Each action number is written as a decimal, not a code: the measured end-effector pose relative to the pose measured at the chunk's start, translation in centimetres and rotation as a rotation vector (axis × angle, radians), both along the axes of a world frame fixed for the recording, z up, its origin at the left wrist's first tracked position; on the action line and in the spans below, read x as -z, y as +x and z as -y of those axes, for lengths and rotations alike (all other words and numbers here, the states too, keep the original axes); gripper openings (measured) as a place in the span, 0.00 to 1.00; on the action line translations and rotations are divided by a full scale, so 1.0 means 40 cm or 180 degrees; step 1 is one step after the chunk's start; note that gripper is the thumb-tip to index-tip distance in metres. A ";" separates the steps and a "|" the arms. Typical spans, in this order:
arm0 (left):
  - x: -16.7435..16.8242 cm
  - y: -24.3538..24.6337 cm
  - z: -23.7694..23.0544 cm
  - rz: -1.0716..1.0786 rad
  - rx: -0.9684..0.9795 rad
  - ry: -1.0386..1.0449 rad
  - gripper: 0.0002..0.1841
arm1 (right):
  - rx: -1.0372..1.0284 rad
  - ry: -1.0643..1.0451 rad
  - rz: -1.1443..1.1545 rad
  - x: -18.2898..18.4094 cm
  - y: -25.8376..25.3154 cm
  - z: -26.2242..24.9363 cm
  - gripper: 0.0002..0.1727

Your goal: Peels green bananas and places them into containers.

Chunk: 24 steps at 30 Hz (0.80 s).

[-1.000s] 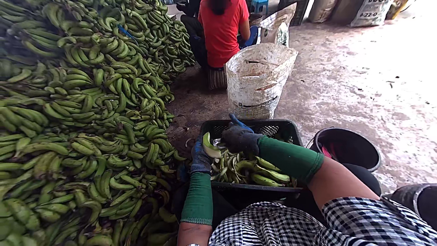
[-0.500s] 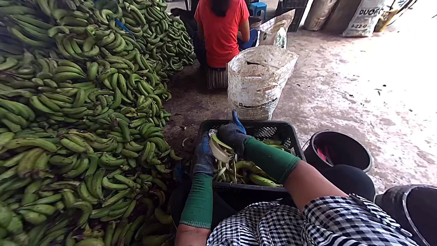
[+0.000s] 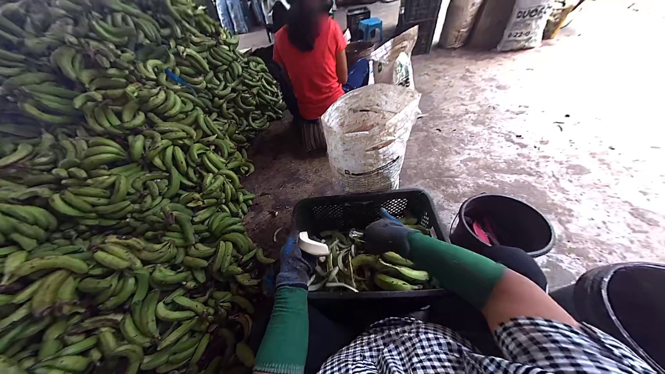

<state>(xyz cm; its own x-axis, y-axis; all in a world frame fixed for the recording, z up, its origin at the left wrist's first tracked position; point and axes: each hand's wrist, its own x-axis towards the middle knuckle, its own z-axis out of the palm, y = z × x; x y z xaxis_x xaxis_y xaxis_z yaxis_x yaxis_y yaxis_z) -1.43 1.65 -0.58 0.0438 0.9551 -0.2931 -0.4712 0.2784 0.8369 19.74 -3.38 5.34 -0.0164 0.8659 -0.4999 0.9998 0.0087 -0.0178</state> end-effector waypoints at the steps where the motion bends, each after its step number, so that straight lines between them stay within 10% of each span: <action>1: -0.016 0.021 0.002 -0.0332 0.0263 0.0302 0.18 | 0.0153 0.0193 -0.0288 -0.023 0.041 0.029 0.21; 5: -0.211 0.128 -0.067 -0.2009 0.0891 0.2082 0.19 | 0.0776 0.1208 -0.1340 -0.015 0.213 0.100 0.17; 9: -0.519 0.316 -0.207 0.0201 0.0858 0.1814 0.24 | 0.1141 0.2170 -0.1967 -0.055 0.301 0.164 0.15; 11: -0.588 0.376 -0.226 0.0068 0.0686 0.2124 0.21 | 0.1285 0.2591 -0.2132 -0.053 0.352 0.174 0.17; 15: -0.409 0.433 -0.105 -0.1056 0.1482 0.3259 0.24 | 0.1428 0.3467 -0.2560 -0.041 0.417 0.199 0.28; 19: -0.085 0.449 0.044 -0.3115 0.3373 0.2370 0.19 | 0.1297 0.3985 -0.2854 -0.036 0.445 0.187 0.24; 24: 0.098 0.534 0.083 -0.4190 0.3027 0.4220 0.18 | 0.1133 0.3908 -0.2928 -0.049 0.430 0.186 0.22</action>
